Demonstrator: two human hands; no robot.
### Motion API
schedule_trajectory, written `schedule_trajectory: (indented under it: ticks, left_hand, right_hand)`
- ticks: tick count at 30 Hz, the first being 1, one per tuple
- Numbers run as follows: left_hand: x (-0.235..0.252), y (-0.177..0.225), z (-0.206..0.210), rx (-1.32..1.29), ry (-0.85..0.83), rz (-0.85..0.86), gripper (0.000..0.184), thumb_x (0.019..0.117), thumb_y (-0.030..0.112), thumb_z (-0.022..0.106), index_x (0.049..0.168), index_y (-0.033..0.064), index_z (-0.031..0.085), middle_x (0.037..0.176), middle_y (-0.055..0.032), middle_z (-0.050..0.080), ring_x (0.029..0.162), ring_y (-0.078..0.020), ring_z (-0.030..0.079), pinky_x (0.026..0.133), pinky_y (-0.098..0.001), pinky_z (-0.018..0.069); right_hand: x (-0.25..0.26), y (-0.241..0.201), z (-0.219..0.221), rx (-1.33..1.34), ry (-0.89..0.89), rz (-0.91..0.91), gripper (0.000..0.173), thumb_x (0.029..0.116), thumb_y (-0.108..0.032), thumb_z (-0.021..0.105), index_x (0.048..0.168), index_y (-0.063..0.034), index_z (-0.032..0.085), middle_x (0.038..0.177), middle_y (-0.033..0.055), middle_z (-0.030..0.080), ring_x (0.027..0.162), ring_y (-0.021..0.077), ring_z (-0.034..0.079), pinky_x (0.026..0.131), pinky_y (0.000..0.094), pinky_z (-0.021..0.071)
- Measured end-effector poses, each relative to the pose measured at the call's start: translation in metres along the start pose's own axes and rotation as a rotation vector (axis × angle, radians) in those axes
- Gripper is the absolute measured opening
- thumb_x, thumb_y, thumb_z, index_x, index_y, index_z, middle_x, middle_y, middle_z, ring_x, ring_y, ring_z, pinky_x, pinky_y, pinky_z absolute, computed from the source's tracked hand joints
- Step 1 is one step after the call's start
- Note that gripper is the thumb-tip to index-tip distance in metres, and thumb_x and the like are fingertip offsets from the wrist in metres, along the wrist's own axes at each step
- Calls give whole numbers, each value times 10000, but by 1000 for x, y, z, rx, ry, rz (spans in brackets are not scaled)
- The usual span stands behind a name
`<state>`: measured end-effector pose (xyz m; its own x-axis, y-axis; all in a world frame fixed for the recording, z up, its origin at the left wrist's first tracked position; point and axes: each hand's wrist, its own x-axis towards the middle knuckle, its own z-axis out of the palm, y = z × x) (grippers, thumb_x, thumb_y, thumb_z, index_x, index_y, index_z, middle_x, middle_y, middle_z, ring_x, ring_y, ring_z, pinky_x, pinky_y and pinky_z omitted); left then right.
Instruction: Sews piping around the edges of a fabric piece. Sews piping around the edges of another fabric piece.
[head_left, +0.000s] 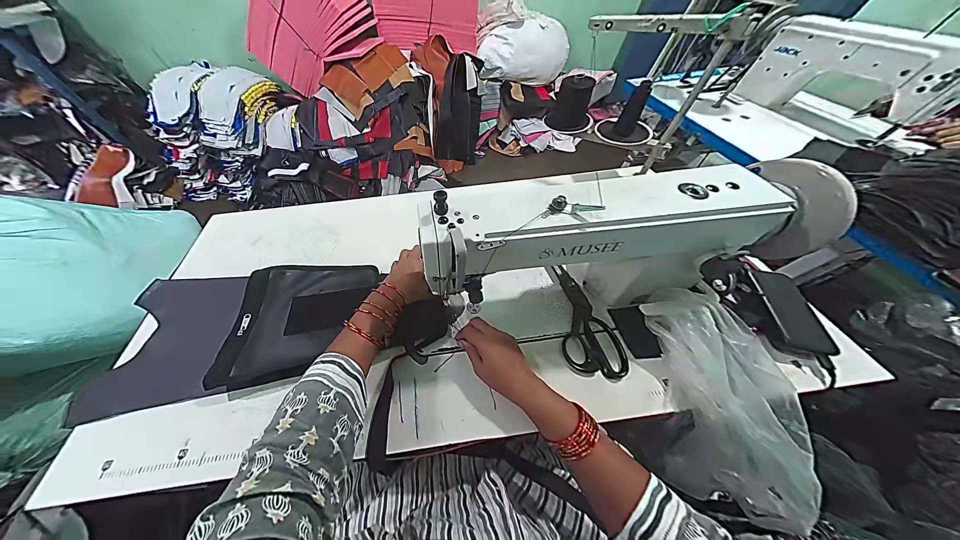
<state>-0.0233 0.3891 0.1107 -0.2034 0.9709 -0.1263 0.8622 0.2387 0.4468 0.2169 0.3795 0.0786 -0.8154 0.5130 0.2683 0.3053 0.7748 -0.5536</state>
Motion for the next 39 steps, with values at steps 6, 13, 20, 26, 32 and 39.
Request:
schedule_trajectory:
  ticks: [6,13,20,26,32,39]
  left_hand:
    - [-13,-1,-22,-193,-90,160,317,941,58,665,1249,-20,673,1329,-232,625,1299,-433,524,1061,-664,375]
    - [-16,4,-32,-290,-36,219,240,944,2,657,1171,-78,659,1129,-229,688,1088,-306,659,996,-483,503]
    - [-19,21,-25,-401,67,40,257,967,11,643,1207,-78,642,1129,-242,692,1075,-318,668,995,-492,503]
    - [-8,6,-4,-793,200,94,486,1014,-26,498,1492,14,420,1378,-182,597,1201,-209,619,1026,-385,503]
    - [-16,6,-17,-365,272,-130,559,867,-63,664,1401,93,612,1472,-244,512,1359,-507,445,1037,-726,367]
    - [-22,3,-2,-156,-110,54,498,935,163,742,1384,1,600,1590,-186,406,1508,-431,260,1177,-672,204]
  right_hand:
    - [-1,0,0,2,5,-8,186,992,-67,562,1016,12,728,986,190,690,860,329,711,735,467,589]
    - [0,0,1,-1,13,-11,183,985,-66,570,1017,17,730,989,192,692,860,331,711,739,466,586]
    - [-1,0,1,-21,25,-11,173,977,-58,578,1010,10,734,982,186,694,853,322,714,735,457,591]
    - [-3,3,4,-18,70,-44,156,965,-60,598,999,4,736,950,175,694,814,304,711,706,445,594]
    - [-3,3,3,-46,70,-40,162,968,-61,595,1001,1,742,965,170,703,829,299,716,719,445,596]
    - [-3,4,6,-53,96,-51,161,963,-68,599,990,-8,746,957,155,706,823,282,716,716,429,597]
